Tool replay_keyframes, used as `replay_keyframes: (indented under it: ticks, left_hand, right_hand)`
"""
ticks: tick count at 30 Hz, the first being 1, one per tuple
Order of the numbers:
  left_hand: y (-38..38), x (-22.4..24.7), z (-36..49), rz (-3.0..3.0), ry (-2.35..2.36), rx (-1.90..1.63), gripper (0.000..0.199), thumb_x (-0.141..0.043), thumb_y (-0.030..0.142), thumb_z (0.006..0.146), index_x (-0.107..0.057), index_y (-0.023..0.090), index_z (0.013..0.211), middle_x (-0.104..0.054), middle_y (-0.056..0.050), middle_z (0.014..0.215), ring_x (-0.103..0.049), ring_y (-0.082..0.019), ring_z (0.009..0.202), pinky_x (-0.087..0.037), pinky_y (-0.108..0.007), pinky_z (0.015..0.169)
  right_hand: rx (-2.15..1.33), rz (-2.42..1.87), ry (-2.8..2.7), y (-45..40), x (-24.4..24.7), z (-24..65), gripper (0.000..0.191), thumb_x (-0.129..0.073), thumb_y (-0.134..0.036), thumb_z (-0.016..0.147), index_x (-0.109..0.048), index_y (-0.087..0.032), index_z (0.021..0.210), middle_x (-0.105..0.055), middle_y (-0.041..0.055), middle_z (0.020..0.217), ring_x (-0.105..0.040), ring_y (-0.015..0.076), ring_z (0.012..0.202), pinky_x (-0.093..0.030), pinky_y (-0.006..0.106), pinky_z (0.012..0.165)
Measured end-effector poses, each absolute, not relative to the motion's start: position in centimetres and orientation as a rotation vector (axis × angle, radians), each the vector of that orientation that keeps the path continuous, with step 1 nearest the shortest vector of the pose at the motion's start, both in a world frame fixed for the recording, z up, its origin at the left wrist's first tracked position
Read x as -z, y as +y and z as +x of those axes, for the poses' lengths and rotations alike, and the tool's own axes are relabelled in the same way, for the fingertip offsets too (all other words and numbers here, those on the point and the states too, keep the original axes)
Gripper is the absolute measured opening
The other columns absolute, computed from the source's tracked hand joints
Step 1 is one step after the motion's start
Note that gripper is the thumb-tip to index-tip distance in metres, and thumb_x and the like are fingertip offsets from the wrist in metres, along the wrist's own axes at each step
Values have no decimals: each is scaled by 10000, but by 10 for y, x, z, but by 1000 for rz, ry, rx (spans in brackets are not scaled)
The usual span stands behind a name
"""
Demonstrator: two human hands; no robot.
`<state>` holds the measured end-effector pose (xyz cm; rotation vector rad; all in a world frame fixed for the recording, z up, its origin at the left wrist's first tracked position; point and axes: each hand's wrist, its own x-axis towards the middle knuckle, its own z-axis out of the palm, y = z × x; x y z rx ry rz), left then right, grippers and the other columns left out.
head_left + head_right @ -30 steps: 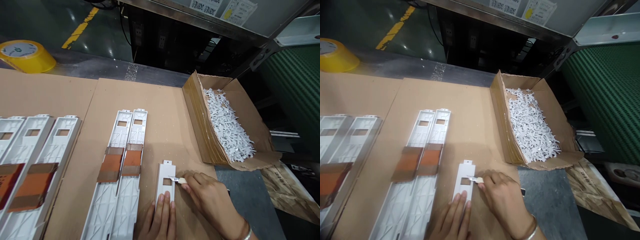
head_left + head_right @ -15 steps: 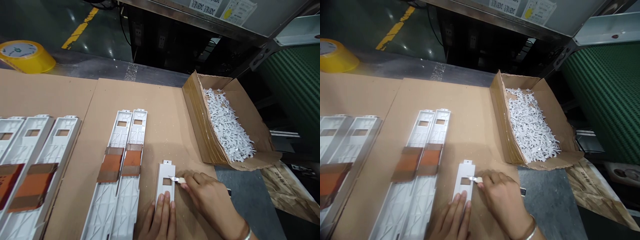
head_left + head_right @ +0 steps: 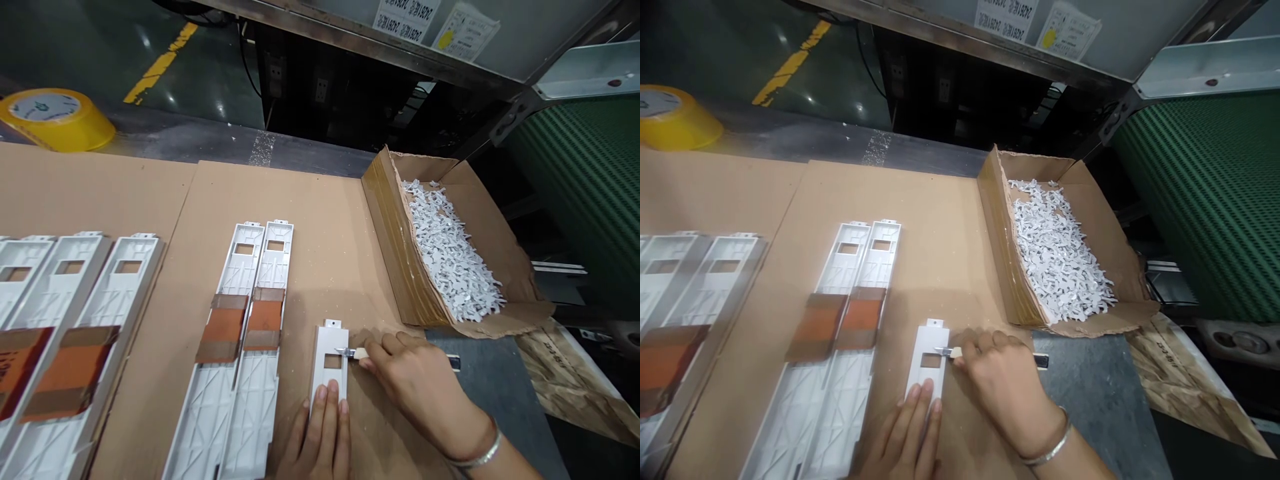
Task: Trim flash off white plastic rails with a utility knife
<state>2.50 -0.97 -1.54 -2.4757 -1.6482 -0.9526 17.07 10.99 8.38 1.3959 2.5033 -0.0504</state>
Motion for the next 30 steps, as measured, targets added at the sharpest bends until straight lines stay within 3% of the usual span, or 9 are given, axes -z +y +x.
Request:
replay_keyframes:
  ticks: [7,12,14,18,21,26,28,30]
  left_hand:
    - [-10,18,26,-2456,-1618,969,382,-330,202,817,-631,91,1023,-673,-156,1026,-370,-265,1287,-267,-384,1062]
    - [-11,16,21,-2522,-1661,932,439,-288,317,890,-603,82,1085,-636,-162,1119,-417,-263,1253,-296,-367,1042]
    - [-10,12,15,-2603,-1620,850,391,-340,273,886,-577,91,1138,-601,-152,1185,-425,-267,1244,-329,-355,1018]
    - [-4,2,-4,-2787,-1427,765,427,-542,264,823,-498,280,1248,-493,-115,1322,-392,-330,1262,-407,-386,935]
    - [5,-8,-18,-2881,-1223,759,338,-607,374,784,-566,379,1120,-466,-35,1356,-369,-346,1272,-428,-409,894]
    - [36,-47,-19,-3007,-788,585,81,-559,345,830,-628,306,845,-453,40,1367,-386,-252,1263,-370,-419,970]
    - [50,-72,-11,-2972,-601,610,115,-521,245,848,-630,256,883,-492,14,1325,-401,-235,1245,-332,-404,1016]
    - [58,-98,-1,-2933,-527,610,197,-490,180,842,-620,175,990,-583,-68,1178,-509,-224,1107,-375,-370,970]
  right_hand:
    - [271,1452,2559,112,-91,180,96,-557,-257,857,-597,-208,785,-610,-1,689,-590,168,611,-376,272,530]
    - [477,1715,2599,97,-92,196,248,-371,-268,947,-607,-227,1012,-672,33,926,-641,155,827,-474,249,657]
    - [568,1846,2561,85,-90,201,268,-356,-278,953,-607,-233,1035,-678,34,976,-646,148,870,-497,239,696]
    - [870,2114,2470,53,-82,213,278,-369,-299,946,-620,-244,1051,-683,32,995,-651,140,879,-514,214,737]
    - [1031,2319,2360,27,-74,227,295,-404,-344,928,-643,-236,1061,-693,33,978,-659,157,855,-516,199,711]
    - [1060,2715,2107,-11,-79,267,366,-477,-466,866,-694,-196,985,-709,46,860,-668,187,738,-525,199,612]
    - [967,2919,1993,-26,-91,288,376,-498,-488,850,-691,-203,1001,-703,51,852,-665,196,743,-530,213,620]
    - [705,3113,1929,-42,-106,307,397,-477,-494,861,-678,-200,1037,-682,47,737,-646,184,633,-526,218,555]
